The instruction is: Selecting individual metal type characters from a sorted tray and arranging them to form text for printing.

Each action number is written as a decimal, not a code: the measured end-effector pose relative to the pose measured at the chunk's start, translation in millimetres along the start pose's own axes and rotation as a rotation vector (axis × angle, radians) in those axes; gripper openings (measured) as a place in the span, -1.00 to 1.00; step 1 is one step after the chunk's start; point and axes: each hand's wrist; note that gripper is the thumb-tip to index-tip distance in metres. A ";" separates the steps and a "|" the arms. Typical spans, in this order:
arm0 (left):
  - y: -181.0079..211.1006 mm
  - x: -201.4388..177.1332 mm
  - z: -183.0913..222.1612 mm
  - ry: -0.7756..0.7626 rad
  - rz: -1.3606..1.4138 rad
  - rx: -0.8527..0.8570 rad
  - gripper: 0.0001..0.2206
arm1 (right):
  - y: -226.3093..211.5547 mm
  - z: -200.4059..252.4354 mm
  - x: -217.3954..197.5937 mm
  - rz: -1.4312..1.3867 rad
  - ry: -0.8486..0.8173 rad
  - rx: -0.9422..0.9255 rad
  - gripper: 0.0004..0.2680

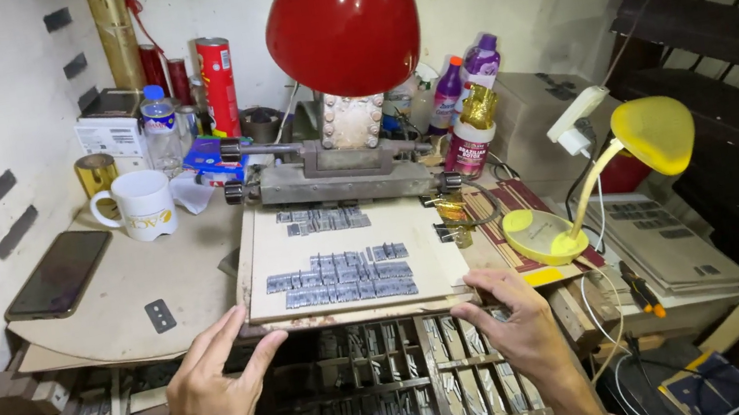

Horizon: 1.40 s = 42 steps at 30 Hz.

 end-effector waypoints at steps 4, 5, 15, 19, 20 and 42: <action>-22.5 19.8 -11.6 -0.084 0.006 -0.005 -0.41 | 12.0 -23.7 12.7 -0.008 0.056 -0.046 -0.66; -22.6 21.4 -16.5 -0.087 0.007 -0.006 -0.41 | 12.4 -29.4 14.7 -0.007 0.055 -0.043 -0.66; -27.0 44.4 -28.8 0.012 -0.130 0.092 -0.46 | -11.0 -46.9 23.1 0.099 0.013 -0.055 -0.69; -10.7 46.4 -35.2 0.001 -0.186 0.147 -0.50 | -31.9 -49.8 38.7 0.151 0.074 -0.307 -0.78; -9.1 47.9 -34.2 -0.004 -0.185 0.147 -0.50 | -36.1 -50.7 42.1 0.151 0.073 -0.302 -0.78; -7.4 52.6 -31.0 -0.116 -0.139 0.170 -0.49 | -78.1 -83.4 38.3 0.335 -0.242 -0.076 -0.70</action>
Point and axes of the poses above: each hand's wrist, its own z-axis away from the middle knuckle, its own x-axis out of the palm, y = z × x, and after that the axes turned 3 degrees about x, right-handed
